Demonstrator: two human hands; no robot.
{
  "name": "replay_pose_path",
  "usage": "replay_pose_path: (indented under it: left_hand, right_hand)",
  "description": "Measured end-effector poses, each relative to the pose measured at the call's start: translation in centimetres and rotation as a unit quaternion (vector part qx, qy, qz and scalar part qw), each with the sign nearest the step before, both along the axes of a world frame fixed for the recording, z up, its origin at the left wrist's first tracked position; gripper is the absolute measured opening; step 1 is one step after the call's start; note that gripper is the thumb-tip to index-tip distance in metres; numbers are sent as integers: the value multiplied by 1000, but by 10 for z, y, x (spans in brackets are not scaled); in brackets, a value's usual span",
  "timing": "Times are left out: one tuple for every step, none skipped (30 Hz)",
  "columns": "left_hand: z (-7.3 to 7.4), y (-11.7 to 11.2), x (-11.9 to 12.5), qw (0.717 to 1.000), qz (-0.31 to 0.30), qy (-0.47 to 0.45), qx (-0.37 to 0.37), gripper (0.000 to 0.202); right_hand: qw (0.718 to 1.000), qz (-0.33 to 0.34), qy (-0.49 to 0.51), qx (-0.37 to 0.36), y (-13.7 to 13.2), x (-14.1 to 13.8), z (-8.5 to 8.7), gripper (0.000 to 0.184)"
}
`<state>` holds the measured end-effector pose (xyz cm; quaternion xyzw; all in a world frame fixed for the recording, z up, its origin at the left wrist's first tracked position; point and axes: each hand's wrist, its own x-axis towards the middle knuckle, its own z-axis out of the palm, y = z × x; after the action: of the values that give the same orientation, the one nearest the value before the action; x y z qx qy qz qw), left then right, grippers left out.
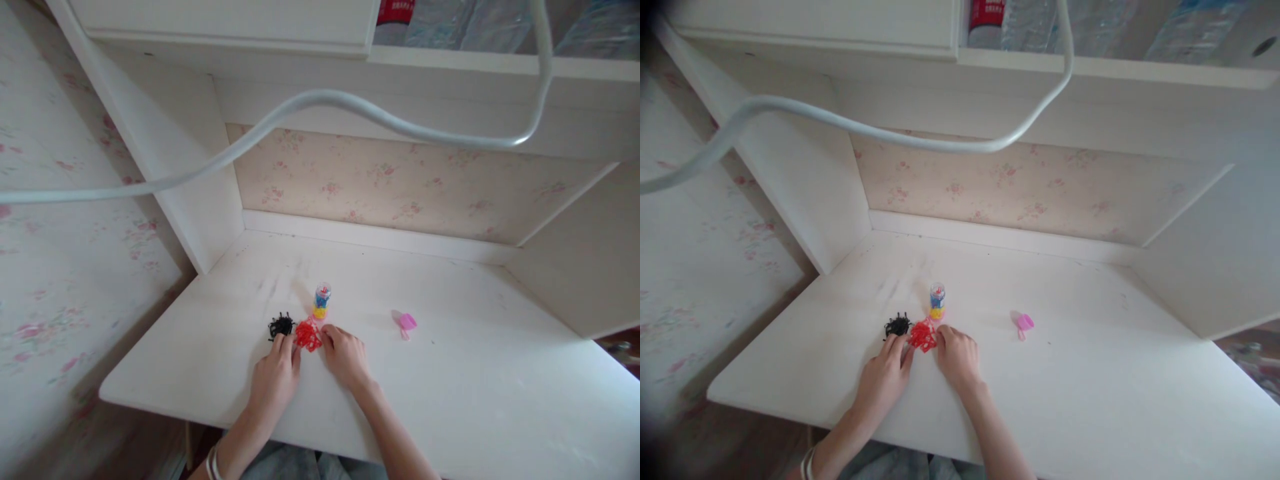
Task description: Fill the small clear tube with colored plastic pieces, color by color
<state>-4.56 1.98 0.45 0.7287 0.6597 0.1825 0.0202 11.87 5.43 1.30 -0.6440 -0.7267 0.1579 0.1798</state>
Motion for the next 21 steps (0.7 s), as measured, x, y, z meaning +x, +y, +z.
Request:
replay_pose_path:
  left_hand:
    - [-2,0,0,1000,2,1,1,22]
    - [-4,1,-1,1000,4,4,2,23]
    - [-7,1,-1,1000,5,6,4,23]
    - [-9,1,-1,1000,4,7,6,23]
    - [-11,2,-2,1000,1,7,8,23]
    - [-13,2,-2,1000,-1,5,11,23]
    - [-13,3,-3,1000,-1,2,14,23]
    - [-13,4,-3,1000,1,-2,17,23]
    - [-13,4,-4,1000,5,-5,20,23]
    - [-12,5,-4,1000,9,-6,22,23]
    - [-11,6,-5,1000,13,-5,23,23]
    - [-11,7,-5,1000,15,-2,21,23]
    - [-10,8,-5,1000,15,0,17,24]
    - [-11,9,-5,1000,15,3,13,24]
    - [-12,10,-5,1000,14,6,10,24]
    - [-14,11,-6,1000,14,9,10,25]
    - [-16,12,-6,1000,15,12,13,25]
    - [-19,12,-6,1000,17,15,19,25]
    - [-21,12,-6,999,21,17,25,25]
    - [-24,12,-7,999,26,17,31,24]
    - [-25,11,-7,999,29,15,36,24]
  right_hand:
    - [1000,2,20,4,-1,2,-1,26]
    - [999,4,45,8,-1,4,-2,27]
    - [997,5,75,11,-2,7,-3,29]
    - [994,5,106,12,-2,10,-4,30]
    - [991,4,135,15,-1,14,-5,31]
    - [987,1,161,18,-1,17,-4,32]
    - [983,-2,180,20,0,21,-3,34]
    - [981,-9,192,24,1,24,0,35]
    - [979,-20,200,30,2,27,4,37]
    - [978,-31,205,38,3,28,11,38]
    - [976,-42,210,48,5,29,18,38]
    - [974,-52,213,60,7,29,27,38]
    - [972,-60,215,74,10,28,37,38]
    - [970,-63,217,88,13,27,47,37]
    - [969,-62,217,101,17,24,56,36]
    - [968,-59,214,114,21,22,65,36]
    - [968,-55,209,125,25,19,72,35]
    - [969,-49,202,137,30,16,78,34]
    - [969,-42,193,147,34,13,82,33]
    - [970,-35,184,156,38,11,85,33]
    - [971,-27,176,161,42,8,87,32]
